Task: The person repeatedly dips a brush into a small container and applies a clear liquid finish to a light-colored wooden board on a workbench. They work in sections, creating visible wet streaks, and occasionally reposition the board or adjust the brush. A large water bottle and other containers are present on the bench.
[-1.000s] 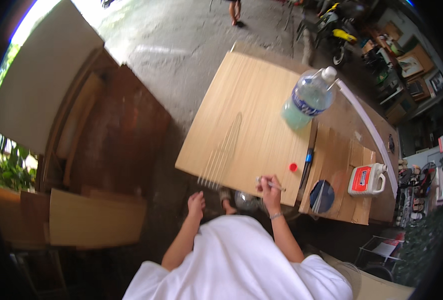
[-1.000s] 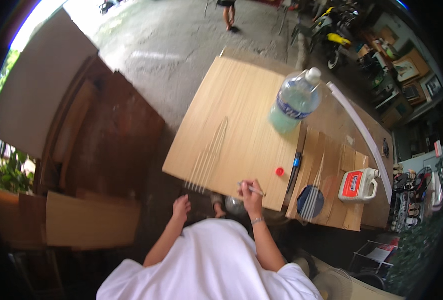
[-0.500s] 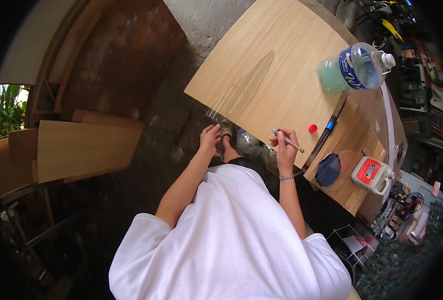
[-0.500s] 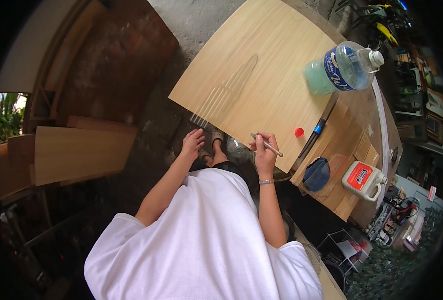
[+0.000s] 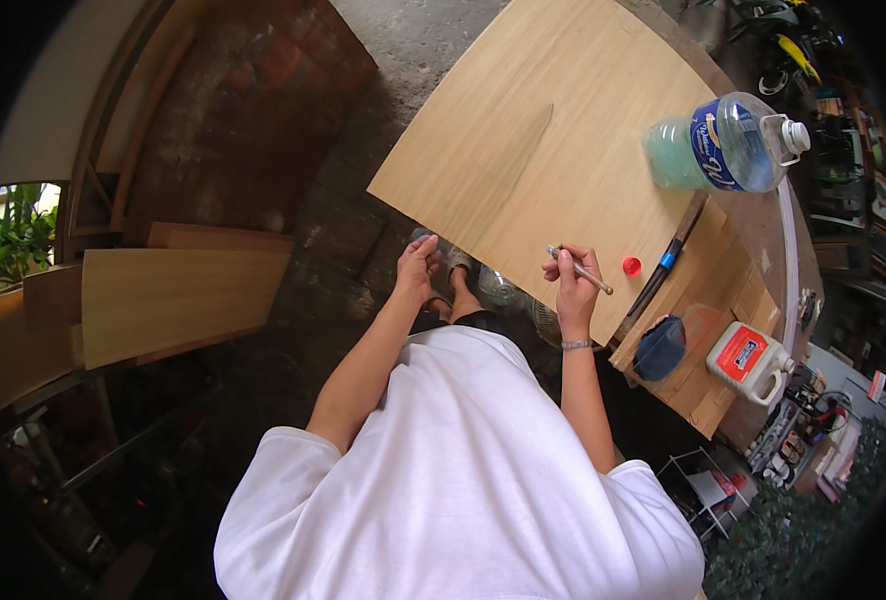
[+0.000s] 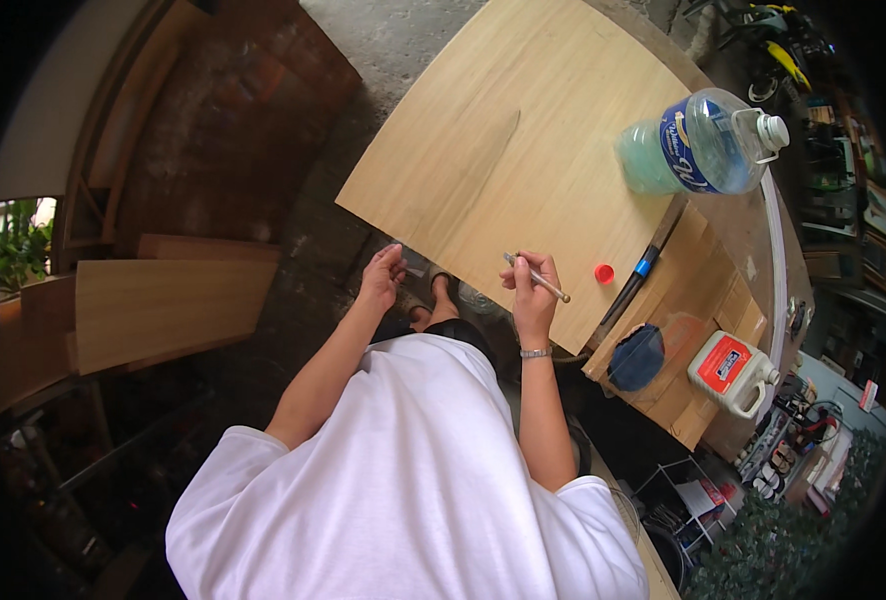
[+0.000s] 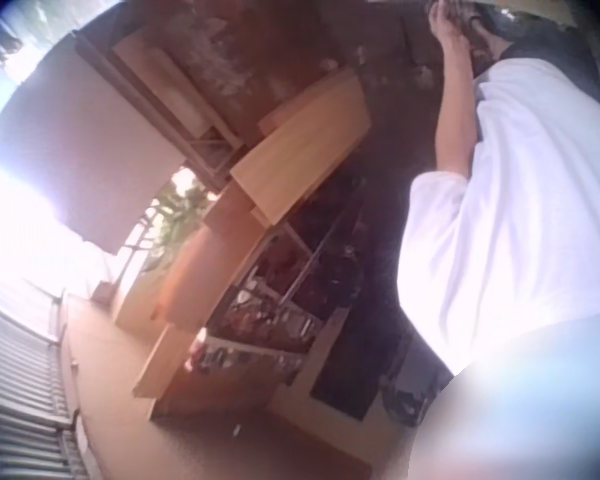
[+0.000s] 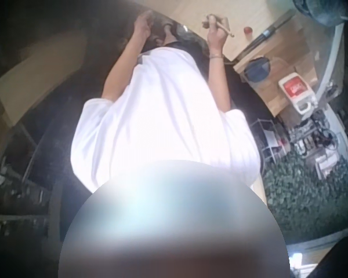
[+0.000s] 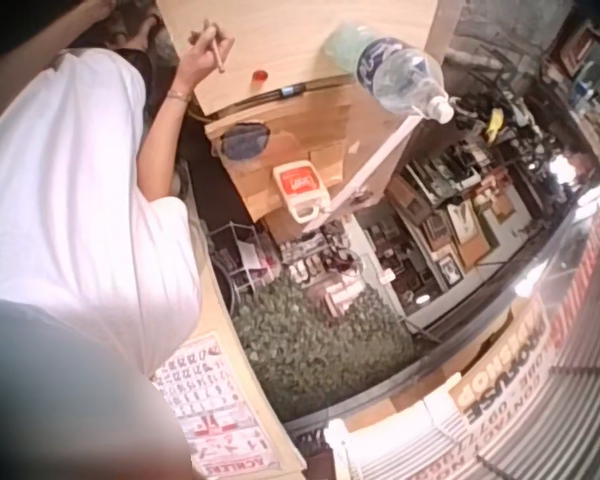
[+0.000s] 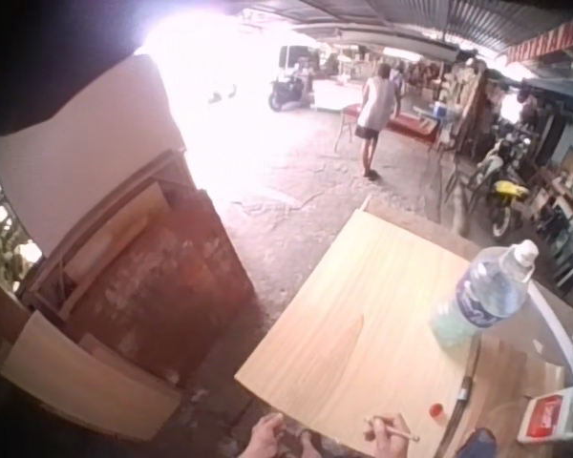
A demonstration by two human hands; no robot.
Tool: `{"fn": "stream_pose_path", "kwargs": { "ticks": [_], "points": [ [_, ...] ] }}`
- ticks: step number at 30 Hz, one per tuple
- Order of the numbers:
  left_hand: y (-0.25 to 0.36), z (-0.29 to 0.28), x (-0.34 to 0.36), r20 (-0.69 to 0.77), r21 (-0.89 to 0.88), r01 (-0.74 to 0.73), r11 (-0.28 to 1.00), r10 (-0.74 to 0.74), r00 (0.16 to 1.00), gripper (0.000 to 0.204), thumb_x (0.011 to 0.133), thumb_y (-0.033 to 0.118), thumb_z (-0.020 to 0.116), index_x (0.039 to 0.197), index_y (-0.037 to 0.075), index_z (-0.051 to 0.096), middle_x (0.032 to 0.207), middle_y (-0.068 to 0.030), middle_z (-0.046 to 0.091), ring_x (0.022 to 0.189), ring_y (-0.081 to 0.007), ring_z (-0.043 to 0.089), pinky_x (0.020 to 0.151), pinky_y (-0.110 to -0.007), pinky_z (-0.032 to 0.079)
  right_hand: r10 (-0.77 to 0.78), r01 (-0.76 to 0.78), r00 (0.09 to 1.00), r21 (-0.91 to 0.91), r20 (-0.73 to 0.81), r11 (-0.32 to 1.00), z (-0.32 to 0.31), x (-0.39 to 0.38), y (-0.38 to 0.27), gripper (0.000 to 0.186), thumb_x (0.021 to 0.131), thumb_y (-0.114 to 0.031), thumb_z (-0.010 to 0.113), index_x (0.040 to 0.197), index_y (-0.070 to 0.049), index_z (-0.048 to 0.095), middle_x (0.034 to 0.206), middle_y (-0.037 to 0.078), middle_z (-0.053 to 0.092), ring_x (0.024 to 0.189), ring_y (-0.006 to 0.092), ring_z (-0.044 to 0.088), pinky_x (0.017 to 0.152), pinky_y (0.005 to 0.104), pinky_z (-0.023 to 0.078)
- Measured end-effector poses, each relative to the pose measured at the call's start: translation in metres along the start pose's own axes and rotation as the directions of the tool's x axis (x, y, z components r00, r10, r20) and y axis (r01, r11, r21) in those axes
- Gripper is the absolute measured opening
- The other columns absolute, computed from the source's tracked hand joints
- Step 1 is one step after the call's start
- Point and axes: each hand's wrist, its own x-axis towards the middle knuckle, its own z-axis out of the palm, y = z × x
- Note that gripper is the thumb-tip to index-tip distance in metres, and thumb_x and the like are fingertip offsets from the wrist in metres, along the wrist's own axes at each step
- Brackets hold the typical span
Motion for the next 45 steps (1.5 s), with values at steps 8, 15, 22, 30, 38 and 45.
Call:
{"fn": "stream_pose_path", "kwargs": {
  "ticks": [8,15,22,30,38,45],
  "points": [
    [0.001,-0.001,-0.003,0.001,0.022,0.011,1.0,-0.011,1.0,0.022,0.085,0.022,0.073,0.103,0.019,0.061,0.089,0.006,0.063,0.077,-0.0103,0.059,0.071,-0.03,0.041,0.001,-0.003,0.999,0.036,0.035,0.999,0.011,0.029,-0.002,0.016,0.097,-0.016,0.057,0.102,-0.001,0.057,0.077,0.007,0.065,0.066,0.0108,0.064,0.06,0.0233,0.052],
    [0.011,0.002,-0.007,0.081,-0.029,-0.01,1.0,0.013,0.997,0.016,0.089,0.022,0.07,0.101,0.018,0.061,0.101,0.0035,0.07,0.089,-0.0094,0.063,0.076,-0.029,0.041,-0.004,0.003,0.998,0.016,0.064,1.0,0.017,0.045,-0.009,0.013,0.097,-0.014,0.056,0.102,-0.001,0.057,0.077,0.007,0.065,0.065,0.011,0.063,0.058,0.0231,0.052],
    [0.019,0.001,-0.019,0.125,0.021,-0.041,0.999,0.038,0.991,0.011,0.087,0.021,0.071,0.096,0.018,0.065,0.097,0.004,0.071,0.089,-0.0073,0.062,0.076,-0.027,0.039,-0.014,0.013,0.997,0.005,0.079,1.0,0.018,0.053,-0.01,0.014,0.097,-0.015,0.056,0.102,-0.001,0.057,0.078,0.007,0.065,0.066,0.0112,0.064,0.058,0.0233,0.052],
    [0.034,0.001,-0.032,0.18,0.075,-0.093,0.993,0.078,0.981,0.013,0.087,0.021,0.072,0.097,0.016,0.065,0.097,0.0028,0.071,0.091,-0.0069,0.062,0.077,-0.025,0.039,-0.017,0.016,0.998,0.016,0.053,1.0,0.015,0.057,-0.007,0.014,0.097,-0.014,0.056,0.102,-0.001,0.057,0.078,0.007,0.065,0.066,0.0111,0.064,0.058,0.0232,0.052],
    [0.16,-0.021,-0.024,0.458,0.377,-0.378,0.846,0.184,0.87,0.012,0.085,0.015,0.071,0.095,0.009,0.067,0.091,-0.0019,0.07,0.088,-0.0107,0.064,0.081,-0.026,0.046,-0.078,0.076,0.994,-0.03,-0.072,0.997,-0.011,0.061,-0.017,0.016,0.097,-0.016,0.056,0.1,0.0,0.056,0.075,0.008,0.066,0.065,0.0109,0.063,0.058,0.023,0.051],
    [0.367,0.071,-0.041,0.678,0.69,-0.612,0.385,-0.049,0.733,0.011,0.08,0.007,0.073,0.088,0.004,0.066,0.084,-0.0031,0.069,0.082,-0.0104,0.065,0.08,-0.025,0.049,-0.166,0.152,0.96,-0.078,-0.227,0.985,-0.043,0.053,-0.025,0.017,0.098,-0.015,0.054,0.101,0.001,0.055,0.075,0.009,0.066,0.063,0.0113,0.062,0.058,0.0234,0.051]
  ]
}}
